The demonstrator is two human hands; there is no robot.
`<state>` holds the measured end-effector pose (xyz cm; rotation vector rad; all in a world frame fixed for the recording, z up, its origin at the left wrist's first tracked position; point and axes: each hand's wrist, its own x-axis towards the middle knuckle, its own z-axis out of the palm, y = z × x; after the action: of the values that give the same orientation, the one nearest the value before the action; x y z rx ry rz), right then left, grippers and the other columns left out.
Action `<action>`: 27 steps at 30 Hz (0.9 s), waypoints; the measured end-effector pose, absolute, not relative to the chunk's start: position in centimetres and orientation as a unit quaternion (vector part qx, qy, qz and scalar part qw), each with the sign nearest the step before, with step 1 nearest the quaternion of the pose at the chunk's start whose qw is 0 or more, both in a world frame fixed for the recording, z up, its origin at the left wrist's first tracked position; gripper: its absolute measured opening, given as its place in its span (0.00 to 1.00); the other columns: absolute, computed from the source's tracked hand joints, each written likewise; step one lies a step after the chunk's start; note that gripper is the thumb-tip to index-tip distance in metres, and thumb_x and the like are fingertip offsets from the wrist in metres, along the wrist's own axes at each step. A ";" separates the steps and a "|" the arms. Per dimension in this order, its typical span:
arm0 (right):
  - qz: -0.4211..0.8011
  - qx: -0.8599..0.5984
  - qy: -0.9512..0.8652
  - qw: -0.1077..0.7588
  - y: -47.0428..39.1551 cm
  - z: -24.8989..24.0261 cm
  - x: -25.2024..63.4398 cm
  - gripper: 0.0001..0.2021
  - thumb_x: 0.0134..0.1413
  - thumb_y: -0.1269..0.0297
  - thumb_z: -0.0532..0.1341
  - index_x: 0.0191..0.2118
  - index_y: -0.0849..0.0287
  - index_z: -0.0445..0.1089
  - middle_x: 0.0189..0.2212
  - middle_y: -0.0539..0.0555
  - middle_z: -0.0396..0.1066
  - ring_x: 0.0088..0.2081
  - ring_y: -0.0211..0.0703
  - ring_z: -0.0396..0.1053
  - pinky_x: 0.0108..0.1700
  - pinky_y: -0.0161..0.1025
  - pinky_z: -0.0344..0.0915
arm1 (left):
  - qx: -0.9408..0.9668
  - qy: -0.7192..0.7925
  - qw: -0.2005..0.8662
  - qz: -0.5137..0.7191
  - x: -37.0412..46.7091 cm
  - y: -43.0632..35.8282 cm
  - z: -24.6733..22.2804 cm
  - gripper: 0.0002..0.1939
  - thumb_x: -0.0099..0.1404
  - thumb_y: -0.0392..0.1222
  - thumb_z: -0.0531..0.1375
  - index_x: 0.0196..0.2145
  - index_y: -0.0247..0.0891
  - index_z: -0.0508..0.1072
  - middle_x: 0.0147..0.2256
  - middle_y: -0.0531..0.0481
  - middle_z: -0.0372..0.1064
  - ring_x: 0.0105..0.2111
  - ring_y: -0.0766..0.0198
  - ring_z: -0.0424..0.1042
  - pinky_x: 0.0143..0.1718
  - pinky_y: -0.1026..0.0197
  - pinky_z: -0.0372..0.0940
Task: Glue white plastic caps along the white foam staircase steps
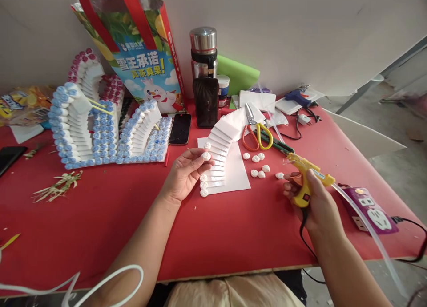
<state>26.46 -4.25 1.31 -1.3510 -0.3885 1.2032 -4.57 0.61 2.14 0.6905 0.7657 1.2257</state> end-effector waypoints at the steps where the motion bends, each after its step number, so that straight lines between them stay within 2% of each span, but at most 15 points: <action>1: 0.521 -0.587 -0.163 0.598 -4.4 1.3 26.8 0.17 0.52 0.51 0.69 0.38 0.61 0.75 0.32 0.54 0.77 0.26 0.37 0.74 0.26 0.31 0.74 | 0.322 0.347 0.688 0.550 -4.6 0.6 2.2 0.10 0.61 0.36 0.70 0.41 0.37 0.80 0.38 0.49 0.78 0.38 0.67 0.80 0.43 0.69 0.74; 6: 0.535 -0.602 -0.137 0.576 -5.2 1.7 27.7 0.16 0.56 0.53 0.68 0.41 0.61 0.75 0.37 0.60 0.80 0.31 0.43 0.79 0.36 0.36 0.79 | 0.382 0.358 0.654 0.546 -4.9 0.4 2.6 0.10 0.60 0.35 0.70 0.41 0.39 0.80 0.38 0.50 0.77 0.37 0.67 0.78 0.35 0.71 0.71; 10: 0.567 -0.588 -0.134 0.561 -5.4 1.7 28.2 0.14 0.58 0.54 0.66 0.42 0.60 0.74 0.41 0.62 0.80 0.35 0.46 0.81 0.40 0.38 0.80 | 0.377 0.365 0.648 0.552 -4.9 0.5 2.6 0.10 0.58 0.35 0.71 0.40 0.39 0.80 0.38 0.50 0.77 0.38 0.65 0.78 0.40 0.67 0.73; 15: 0.608 -0.577 -0.127 0.531 -5.4 1.7 29.1 0.15 0.58 0.56 0.64 0.46 0.60 0.74 0.41 0.62 0.80 0.37 0.49 0.81 0.44 0.43 0.80 | 0.363 0.359 0.654 0.559 -4.8 0.5 2.5 0.07 0.60 0.38 0.70 0.38 0.39 0.81 0.39 0.49 0.77 0.40 0.64 0.77 0.44 0.63 0.73; 19: 0.618 -0.611 -0.145 0.473 -6.1 2.5 29.8 0.19 0.55 0.53 0.66 0.46 0.63 0.74 0.43 0.65 0.79 0.39 0.55 0.81 0.45 0.45 0.80 | 0.385 0.362 0.639 0.559 -4.8 0.3 2.8 0.05 0.60 0.36 0.69 0.36 0.40 0.81 0.41 0.50 0.76 0.41 0.63 0.77 0.45 0.61 0.73; 22: 0.605 -0.641 -0.194 0.431 -7.1 3.3 29.9 0.20 0.52 0.52 0.68 0.45 0.63 0.74 0.41 0.66 0.80 0.37 0.57 0.81 0.44 0.48 0.80 | 0.411 0.372 0.622 0.553 -4.8 0.2 3.1 0.08 0.60 0.37 0.69 0.39 0.41 0.81 0.39 0.49 0.77 0.41 0.62 0.76 0.46 0.60 0.72; 24: 0.570 -0.672 -0.245 0.403 -7.7 3.5 30.0 0.21 0.50 0.49 0.68 0.43 0.61 0.73 0.38 0.64 0.80 0.33 0.56 0.80 0.40 0.48 0.80 | 0.434 0.390 0.606 0.541 -4.8 0.1 3.4 0.11 0.60 0.38 0.70 0.42 0.41 0.81 0.40 0.48 0.76 0.42 0.62 0.75 0.48 0.59 0.72; 27: 0.464 -0.748 -0.348 0.323 -8.3 3.5 30.7 0.26 0.48 0.40 0.66 0.44 0.58 0.72 0.32 0.58 0.80 0.30 0.54 0.79 0.33 0.46 0.78 | 0.473 0.413 0.571 0.529 -5.0 0.1 4.2 0.12 0.58 0.38 0.71 0.42 0.40 0.82 0.47 0.45 0.73 0.50 0.58 0.73 0.53 0.58 0.69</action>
<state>30.74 -8.33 3.49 -1.9622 -0.9145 1.2167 -5.04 0.08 4.22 1.1087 0.9701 1.2418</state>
